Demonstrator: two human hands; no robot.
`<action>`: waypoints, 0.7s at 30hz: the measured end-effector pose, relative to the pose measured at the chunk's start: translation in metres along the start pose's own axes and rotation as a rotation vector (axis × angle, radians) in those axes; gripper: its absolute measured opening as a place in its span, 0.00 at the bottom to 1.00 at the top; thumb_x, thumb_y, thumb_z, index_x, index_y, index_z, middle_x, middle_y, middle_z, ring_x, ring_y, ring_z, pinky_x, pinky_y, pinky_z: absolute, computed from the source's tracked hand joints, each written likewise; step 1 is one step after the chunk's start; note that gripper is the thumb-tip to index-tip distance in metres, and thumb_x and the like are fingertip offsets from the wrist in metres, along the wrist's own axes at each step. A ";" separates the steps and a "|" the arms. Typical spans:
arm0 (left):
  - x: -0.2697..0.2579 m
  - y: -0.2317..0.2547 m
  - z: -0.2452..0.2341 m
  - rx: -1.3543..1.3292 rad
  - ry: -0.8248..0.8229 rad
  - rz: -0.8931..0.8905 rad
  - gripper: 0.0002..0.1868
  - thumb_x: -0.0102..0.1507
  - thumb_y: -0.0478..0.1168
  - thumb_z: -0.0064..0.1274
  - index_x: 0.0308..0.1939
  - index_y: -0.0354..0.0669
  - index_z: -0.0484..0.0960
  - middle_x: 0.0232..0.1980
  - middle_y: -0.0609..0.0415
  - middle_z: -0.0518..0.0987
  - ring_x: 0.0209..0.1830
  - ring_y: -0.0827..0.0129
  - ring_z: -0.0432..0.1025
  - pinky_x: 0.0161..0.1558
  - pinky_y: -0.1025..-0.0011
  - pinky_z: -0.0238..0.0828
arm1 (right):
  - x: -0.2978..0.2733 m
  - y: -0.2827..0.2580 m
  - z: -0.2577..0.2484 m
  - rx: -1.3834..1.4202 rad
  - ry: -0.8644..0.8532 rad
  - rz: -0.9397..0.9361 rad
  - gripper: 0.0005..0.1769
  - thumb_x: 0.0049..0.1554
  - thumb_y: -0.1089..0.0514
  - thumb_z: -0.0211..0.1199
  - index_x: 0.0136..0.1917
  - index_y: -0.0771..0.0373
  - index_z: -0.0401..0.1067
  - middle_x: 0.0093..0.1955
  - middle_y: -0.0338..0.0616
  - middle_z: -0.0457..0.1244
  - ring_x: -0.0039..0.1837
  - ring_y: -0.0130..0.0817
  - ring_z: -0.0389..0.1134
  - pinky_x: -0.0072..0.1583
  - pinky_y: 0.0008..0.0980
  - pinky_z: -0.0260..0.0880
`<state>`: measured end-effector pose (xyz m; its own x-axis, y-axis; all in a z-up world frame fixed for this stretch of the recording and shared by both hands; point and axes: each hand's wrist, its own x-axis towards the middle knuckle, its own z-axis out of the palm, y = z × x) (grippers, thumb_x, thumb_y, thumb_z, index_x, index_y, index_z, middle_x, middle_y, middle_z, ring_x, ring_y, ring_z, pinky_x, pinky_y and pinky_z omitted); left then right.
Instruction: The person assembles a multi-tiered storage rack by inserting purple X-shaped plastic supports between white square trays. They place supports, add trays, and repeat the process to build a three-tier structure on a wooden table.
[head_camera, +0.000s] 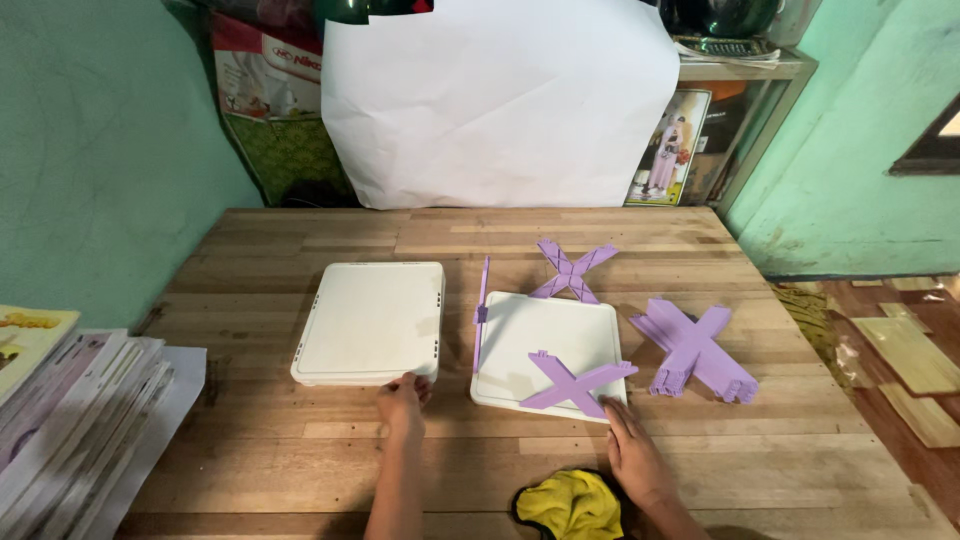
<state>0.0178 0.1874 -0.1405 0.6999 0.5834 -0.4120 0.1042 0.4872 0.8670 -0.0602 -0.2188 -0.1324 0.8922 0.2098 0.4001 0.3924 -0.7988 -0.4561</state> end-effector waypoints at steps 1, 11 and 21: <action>0.006 -0.006 0.000 -0.044 0.018 0.013 0.12 0.68 0.38 0.54 0.45 0.28 0.74 0.35 0.44 0.83 0.29 0.63 0.78 0.30 0.68 0.77 | 0.000 0.001 0.001 0.001 -0.011 0.004 0.31 0.58 0.62 0.52 0.75 0.62 0.57 0.77 0.50 0.54 0.78 0.47 0.53 0.73 0.40 0.57; 0.004 -0.009 -0.003 -0.228 -0.035 -0.068 0.24 0.69 0.33 0.47 0.65 0.31 0.57 0.52 0.29 0.75 0.42 0.44 0.77 0.42 0.53 0.80 | -0.001 -0.001 -0.004 -0.156 -0.113 0.019 0.37 0.59 0.61 0.49 0.80 0.60 0.46 0.80 0.46 0.50 0.81 0.41 0.47 0.76 0.38 0.51; -0.066 0.020 0.022 -0.392 -0.090 0.091 0.26 0.66 0.30 0.47 0.66 0.42 0.59 0.60 0.39 0.72 0.50 0.45 0.75 0.40 0.52 0.82 | 0.008 -0.021 -0.024 -0.210 0.024 0.022 0.37 0.55 0.61 0.58 0.76 0.64 0.52 0.78 0.59 0.50 0.78 0.51 0.49 0.74 0.51 0.50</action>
<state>-0.0106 0.1438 -0.0897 0.7550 0.5844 -0.2974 -0.2256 0.6574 0.7190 -0.0671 -0.2142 -0.1006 0.8933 0.1793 0.4122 0.3154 -0.9034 -0.2905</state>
